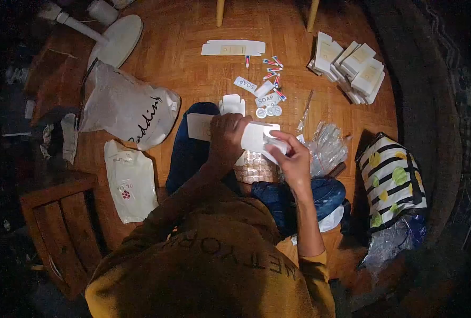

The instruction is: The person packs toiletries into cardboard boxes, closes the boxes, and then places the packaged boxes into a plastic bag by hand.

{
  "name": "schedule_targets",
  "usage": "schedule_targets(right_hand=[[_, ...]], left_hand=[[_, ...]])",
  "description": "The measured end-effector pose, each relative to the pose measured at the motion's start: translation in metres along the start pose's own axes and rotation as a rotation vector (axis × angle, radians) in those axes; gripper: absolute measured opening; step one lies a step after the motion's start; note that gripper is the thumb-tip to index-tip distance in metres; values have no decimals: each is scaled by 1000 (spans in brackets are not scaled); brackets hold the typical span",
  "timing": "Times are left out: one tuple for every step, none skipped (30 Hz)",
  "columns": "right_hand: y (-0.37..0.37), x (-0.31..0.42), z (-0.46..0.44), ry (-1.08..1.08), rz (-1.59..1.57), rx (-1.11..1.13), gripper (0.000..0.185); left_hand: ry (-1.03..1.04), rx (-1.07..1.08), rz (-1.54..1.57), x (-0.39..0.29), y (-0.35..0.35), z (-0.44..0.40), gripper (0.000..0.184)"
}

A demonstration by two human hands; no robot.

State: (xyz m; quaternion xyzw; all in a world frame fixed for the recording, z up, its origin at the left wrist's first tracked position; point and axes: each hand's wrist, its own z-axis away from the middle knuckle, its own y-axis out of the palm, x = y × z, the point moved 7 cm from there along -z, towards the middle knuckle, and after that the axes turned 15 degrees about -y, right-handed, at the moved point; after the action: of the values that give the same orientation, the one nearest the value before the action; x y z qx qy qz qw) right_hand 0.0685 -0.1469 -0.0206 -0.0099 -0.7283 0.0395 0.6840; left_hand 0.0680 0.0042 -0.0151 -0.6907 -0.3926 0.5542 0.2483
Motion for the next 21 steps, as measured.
schedule_targets(right_hand=[[0, 2, 0, 2, -2, 6, 13], [6, -6, 4, 133, -33, 91, 15], [12, -13, 10, 264, -62, 174, 17], [18, -14, 12, 277, -82, 203, 22], [18, -12, 10, 281, -83, 200, 22], [22, -11, 9, 336, -129, 238, 25], [26, -11, 10, 390, -173, 278, 28], [26, -12, 10, 391, -174, 280, 28], [27, -13, 12, 384, -137, 338, 30], [29, -14, 14, 378, -100, 397, 32], [31, -15, 15, 381, -99, 401, 32], [35, -16, 18, 392, -123, 412, 35], [38, -17, 19, 401, -147, 421, 38], [37, -20, 20, 402, -147, 419, 38], [37, -27, 24, 471, -135, 433, 37], [36, -33, 27, 538, -125, 446, 36], [32, -32, 25, 537, -126, 443, 36], [27, -36, 27, 648, -154, 418, 29], [23, -37, 31, 758, -182, 394, 28], [24, -33, 30, 777, -347, 326, 26], [31, -33, 33, 778, -346, 328, 26]], left_hand=[[-5, -1, -4, 3, -1, 0, 36], [-8, 48, -60, 5, 4, 2, 43], [-9, 99, -114, 8, 9, 4, 51], [-9, 104, -115, 10, 9, 6, 51], [2, 85, -86, 11, 6, 9, 52], [13, 64, -57, 13, 3, 11, 53], [13, 66, -58, 15, 1, 12, 53], [-3, 95, -60, 19, 2, 13, 57], [-22, 122, -62, 22, 3, 14, 61], [-29, 122, -63, 23, 2, 14, 61], [-12, 116, -86, 23, 3, 14, 59], [7, 111, -108, 22, 4, 14, 57], [7, 111, -107, 21, 5, 14, 57], [21, 113, -130, 19, 8, 14, 54], [36, 114, -153, 18, 11, 15, 51], [39, 115, -154, 20, 13, 17, 51], [77, 113, -133, 19, 17, 22, 48], [114, 110, -111, 16, 16, 25, 46], [114, 112, -112, 14, 16, 28, 46], [86, 125, -117, 14, 18, 29, 49], [57, 139, -121, 14, 20, 30, 52]])
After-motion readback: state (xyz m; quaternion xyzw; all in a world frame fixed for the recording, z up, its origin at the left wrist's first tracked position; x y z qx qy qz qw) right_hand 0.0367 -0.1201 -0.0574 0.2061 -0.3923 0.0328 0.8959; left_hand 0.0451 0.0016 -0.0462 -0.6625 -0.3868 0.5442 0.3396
